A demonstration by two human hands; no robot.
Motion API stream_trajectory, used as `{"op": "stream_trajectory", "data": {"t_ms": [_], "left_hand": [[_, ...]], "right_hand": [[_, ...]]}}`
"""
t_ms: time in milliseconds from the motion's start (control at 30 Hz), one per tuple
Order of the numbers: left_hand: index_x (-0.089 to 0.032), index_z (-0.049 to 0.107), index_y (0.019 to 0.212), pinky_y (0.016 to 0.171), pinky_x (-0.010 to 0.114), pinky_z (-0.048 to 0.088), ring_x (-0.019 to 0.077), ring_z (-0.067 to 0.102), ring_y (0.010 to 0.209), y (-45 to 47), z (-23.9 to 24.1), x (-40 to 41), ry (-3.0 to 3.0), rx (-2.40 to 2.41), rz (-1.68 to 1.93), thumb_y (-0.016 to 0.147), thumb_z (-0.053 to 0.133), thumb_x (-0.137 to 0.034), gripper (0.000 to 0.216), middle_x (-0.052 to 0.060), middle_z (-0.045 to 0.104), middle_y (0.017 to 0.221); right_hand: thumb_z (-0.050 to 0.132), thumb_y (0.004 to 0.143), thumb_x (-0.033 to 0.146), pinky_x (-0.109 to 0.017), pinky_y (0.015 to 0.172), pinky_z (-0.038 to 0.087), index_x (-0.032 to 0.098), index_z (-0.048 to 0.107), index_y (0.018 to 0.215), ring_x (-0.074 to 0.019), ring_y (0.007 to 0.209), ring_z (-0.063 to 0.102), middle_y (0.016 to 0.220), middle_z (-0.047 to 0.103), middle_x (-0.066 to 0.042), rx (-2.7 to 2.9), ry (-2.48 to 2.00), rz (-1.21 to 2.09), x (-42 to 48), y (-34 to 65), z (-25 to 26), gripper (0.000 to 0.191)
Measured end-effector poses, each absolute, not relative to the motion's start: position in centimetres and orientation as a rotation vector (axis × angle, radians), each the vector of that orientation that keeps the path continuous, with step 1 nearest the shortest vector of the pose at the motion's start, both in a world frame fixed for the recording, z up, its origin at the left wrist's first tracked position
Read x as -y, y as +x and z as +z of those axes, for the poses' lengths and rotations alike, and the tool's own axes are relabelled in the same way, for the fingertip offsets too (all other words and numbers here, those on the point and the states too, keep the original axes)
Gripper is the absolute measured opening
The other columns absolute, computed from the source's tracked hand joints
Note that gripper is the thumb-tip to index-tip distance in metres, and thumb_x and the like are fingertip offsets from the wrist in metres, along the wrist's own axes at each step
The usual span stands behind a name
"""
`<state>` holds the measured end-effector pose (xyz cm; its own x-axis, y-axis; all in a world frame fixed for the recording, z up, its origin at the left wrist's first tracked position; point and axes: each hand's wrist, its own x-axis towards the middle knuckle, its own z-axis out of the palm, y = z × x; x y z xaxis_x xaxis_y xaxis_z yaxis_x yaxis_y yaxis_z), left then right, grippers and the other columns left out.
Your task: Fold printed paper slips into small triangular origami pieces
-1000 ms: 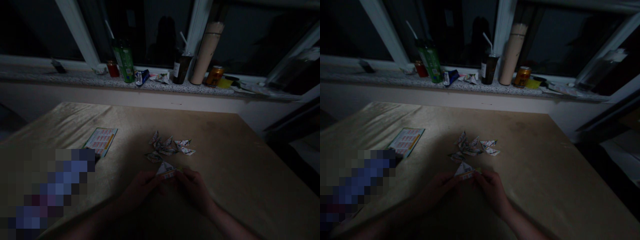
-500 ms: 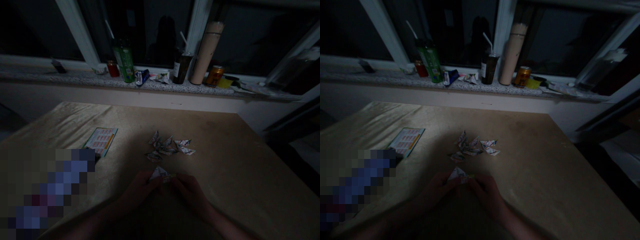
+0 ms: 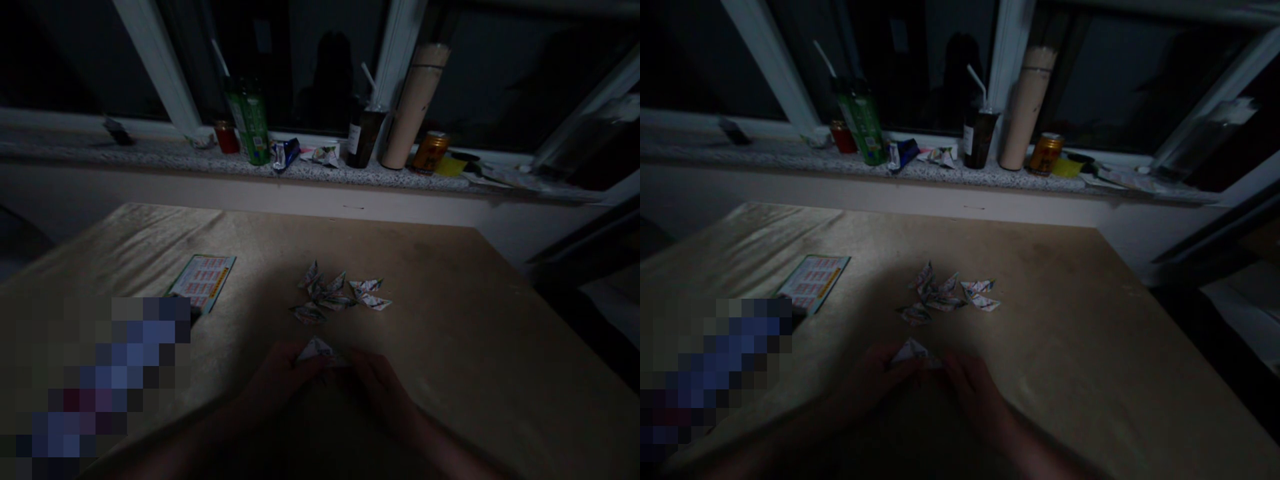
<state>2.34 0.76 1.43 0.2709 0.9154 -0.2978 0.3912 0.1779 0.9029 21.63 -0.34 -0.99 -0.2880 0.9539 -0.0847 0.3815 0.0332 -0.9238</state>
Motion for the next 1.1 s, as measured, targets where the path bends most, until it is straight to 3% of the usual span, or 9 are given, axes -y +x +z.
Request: {"op": "stream_trajectory", "data": {"t_ms": [267,433,567,867,1100], "left_hand": [[-0.016,0.069,0.067,0.059,0.02,0.04,0.0139,0.057,0.061,2.3,2.2,-0.7,1.472,-1.261,0.582,0.079,0.052,-0.036,0.029,-0.001,0.067,0.065],[-0.016,0.068,0.068,0.056,0.019,0.04,0.0136,0.056,0.059,2.3,1.9,-0.9,1.457,-1.276,0.554,0.079,0.053,-0.038,0.03,-0.002,0.065,0.063],[-0.015,0.067,0.068,0.057,0.019,0.04,0.0136,0.056,0.06,2.2,1.6,-0.8,1.453,-1.294,0.533,0.079,0.053,-0.038,0.029,-0.002,0.064,0.063],[-0.015,0.069,0.073,0.059,0.019,0.041,0.0144,0.059,0.063,2.1,1.4,-0.7,1.426,-1.245,0.499,0.081,0.053,-0.036,0.028,-0.003,0.067,0.066],[-0.014,0.068,0.07,0.058,0.018,0.041,0.0133,0.056,0.061,2.1,0.9,-0.7,1.448,-1.214,0.5,0.08,0.054,-0.036,0.028,-0.003,0.064,0.064]], "right_hand": [[0.044,0.077,0.067,-0.034,0.079,0.044,0.022,0.067,0.085,-0.023,0.084,0.057,0.087,0.065,-0.006,1.546,-1.444,1.431,0.3,22.0,-1.2,0.052],[0.038,0.078,0.07,-0.03,0.069,0.044,0.021,0.065,0.077,-0.0203,0.076,0.055,0.078,0.062,-0.004,1.579,-1.412,1.451,0.1,22.0,-1.1,0.056],[0.033,0.086,0.062,-0.025,0.057,0.041,0.02,0.059,0.068,-0.0152,0.063,0.049,0.065,0.055,-0.001,1.712,-1.305,1.468,0.1,21.9,-0.6,0.053],[0.034,0.094,0.037,-0.022,0.064,0.04,0.016,0.06,0.082,-0.0138,0.068,0.053,0.075,0.061,-0.002,1.989,-1.079,1.346,-0.4,21.6,-0.4,0.036],[0.042,0.092,0.038,-0.02,0.059,0.037,0.015,0.064,0.079,-0.0118,0.063,0.051,0.068,0.058,0.001,2.017,-0.999,1.407,-0.6,21.6,-0.3,0.035]]}}
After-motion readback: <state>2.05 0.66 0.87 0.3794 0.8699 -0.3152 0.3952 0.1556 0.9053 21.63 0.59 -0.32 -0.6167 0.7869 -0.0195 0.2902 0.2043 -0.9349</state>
